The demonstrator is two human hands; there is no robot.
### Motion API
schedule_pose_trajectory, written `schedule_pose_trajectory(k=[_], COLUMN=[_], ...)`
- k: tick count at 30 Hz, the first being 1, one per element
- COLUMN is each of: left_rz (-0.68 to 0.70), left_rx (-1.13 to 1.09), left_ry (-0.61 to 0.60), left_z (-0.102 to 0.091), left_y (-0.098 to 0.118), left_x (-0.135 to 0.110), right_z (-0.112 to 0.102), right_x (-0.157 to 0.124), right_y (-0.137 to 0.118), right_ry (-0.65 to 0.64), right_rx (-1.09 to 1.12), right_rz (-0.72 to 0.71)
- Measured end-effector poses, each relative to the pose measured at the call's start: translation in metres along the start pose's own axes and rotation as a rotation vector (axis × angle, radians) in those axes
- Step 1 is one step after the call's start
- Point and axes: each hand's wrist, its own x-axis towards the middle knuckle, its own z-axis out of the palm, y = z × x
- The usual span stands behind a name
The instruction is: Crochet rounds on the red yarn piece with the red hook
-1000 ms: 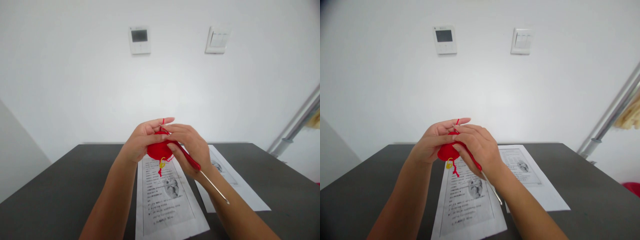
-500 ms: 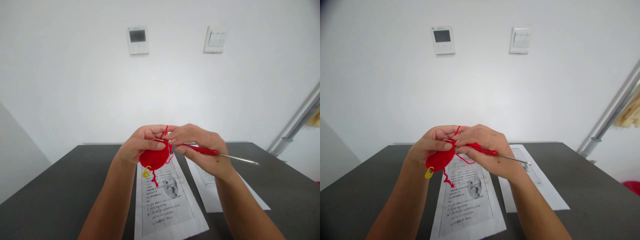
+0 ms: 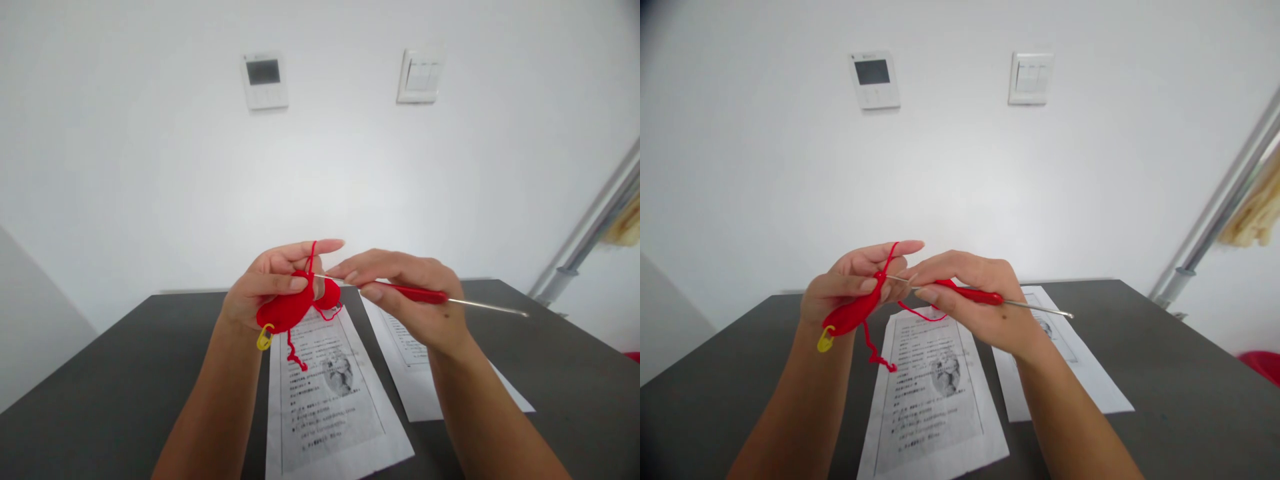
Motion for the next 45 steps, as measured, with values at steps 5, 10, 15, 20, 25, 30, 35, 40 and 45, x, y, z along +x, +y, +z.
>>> schedule_pose_trajectory(k=[5, 10, 15, 20, 25, 30, 35, 40, 45], left_rz=[0.048, 0.045, 0.011, -0.101, -0.155, -0.213, -0.29, -0.265, -0.074], left_rx=[0.002, 0.028, 0.055, 0.091, 0.088, 0.069, 0.07, 0.072, 0.024], left_ry=[0.003, 0.04, 0.058, 0.114, 0.139, 0.085, 0.029, 0.009, 0.009], left_z=[0.0, -0.001, 0.002, 0.007, 0.007, 0.004, 0.004, 0.003, 0.0], left_y=[-0.001, -0.003, -0.001, 0.007, 0.013, 0.012, 0.011, 0.008, 0.001], left_x=[0.001, 0.002, 0.001, -0.002, -0.003, -0.004, -0.004, -0.004, 0.001], right_z=[0.002, 0.004, 0.003, 0.003, -0.001, -0.009, -0.014, -0.016, -0.015], right_x=[-0.002, -0.001, -0.001, 0.0, -0.001, 0.002, 0.003, 0.001, 0.0], right_y=[0.001, -0.002, -0.003, -0.001, 0.001, -0.003, -0.005, 0.0, 0.001], right_ry=[0.048, 0.037, 0.043, 0.077, -0.038, -0.215, -0.254, -0.192, -0.138], right_rx=[0.032, -0.014, 0.049, 0.06, 0.005, -0.074, -0.032, 0.063, 0.04], right_rz=[0.046, 0.062, 0.148, 0.275, 0.207, 0.064, 0.068, 0.147, 0.124])
